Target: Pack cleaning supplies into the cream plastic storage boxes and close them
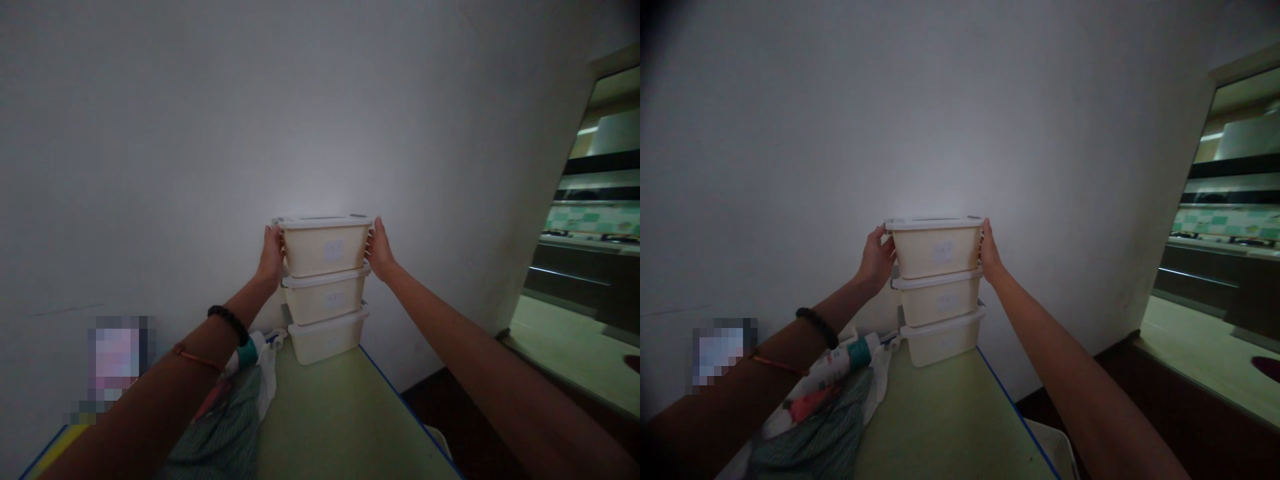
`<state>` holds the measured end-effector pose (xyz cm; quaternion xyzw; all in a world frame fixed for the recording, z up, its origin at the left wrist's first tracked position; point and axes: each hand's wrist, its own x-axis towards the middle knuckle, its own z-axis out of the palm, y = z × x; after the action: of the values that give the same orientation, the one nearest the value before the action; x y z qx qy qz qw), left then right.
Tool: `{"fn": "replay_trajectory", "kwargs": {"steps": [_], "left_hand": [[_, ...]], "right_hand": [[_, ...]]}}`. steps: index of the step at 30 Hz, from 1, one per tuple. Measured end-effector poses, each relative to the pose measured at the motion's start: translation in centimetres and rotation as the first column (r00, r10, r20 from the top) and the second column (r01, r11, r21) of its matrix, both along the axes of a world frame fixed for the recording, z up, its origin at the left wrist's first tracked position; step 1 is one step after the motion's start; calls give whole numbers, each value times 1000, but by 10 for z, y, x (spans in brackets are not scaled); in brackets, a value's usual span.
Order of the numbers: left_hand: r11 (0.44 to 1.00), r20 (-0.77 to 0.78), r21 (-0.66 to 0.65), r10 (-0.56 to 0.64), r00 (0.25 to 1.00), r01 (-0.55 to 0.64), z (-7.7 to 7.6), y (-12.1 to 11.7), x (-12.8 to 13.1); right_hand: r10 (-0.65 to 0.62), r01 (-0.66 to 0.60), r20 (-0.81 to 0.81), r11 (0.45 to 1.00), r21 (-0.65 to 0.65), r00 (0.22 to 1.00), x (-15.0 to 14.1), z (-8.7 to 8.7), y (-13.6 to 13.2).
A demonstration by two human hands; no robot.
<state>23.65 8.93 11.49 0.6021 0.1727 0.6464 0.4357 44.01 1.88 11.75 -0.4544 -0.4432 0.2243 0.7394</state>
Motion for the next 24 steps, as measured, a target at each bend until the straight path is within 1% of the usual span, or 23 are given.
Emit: {"fn": "replay_trajectory", "kwargs": {"steps": [2,4,8,11,14,19,22,24], "left_hand": [[997,57,-61,-36,998,39,5,-6,-7],[995,116,-83,-47,992,56,9,-13,-15],[998,201,-40,-29,979,38,15,-24,-29],[1000,206,11,-10,978,8,16,-28,-36],[999,184,45,-11,983,2,14,-34,-40],[992,212,105,-95,973,74,12,-53,-48],[989,263,110,-120,957,93,13,-69,-61],[991,288,115,-97,953,66,9,-80,-76]], "right_hand": [[31,-31,-3,999,42,1000,-8,5,-5],[52,-51,-9,995,89,999,-16,11,-9],[73,-68,-29,985,161,997,-33,20,-11],[81,-72,-45,981,178,996,-43,23,-10],[88,-76,-65,984,164,994,-48,23,-13],[125,-115,-71,984,133,990,-55,21,-28],[148,-137,-53,976,167,988,-68,20,-40],[164,-156,-21,968,196,986,-83,16,-48]]}}
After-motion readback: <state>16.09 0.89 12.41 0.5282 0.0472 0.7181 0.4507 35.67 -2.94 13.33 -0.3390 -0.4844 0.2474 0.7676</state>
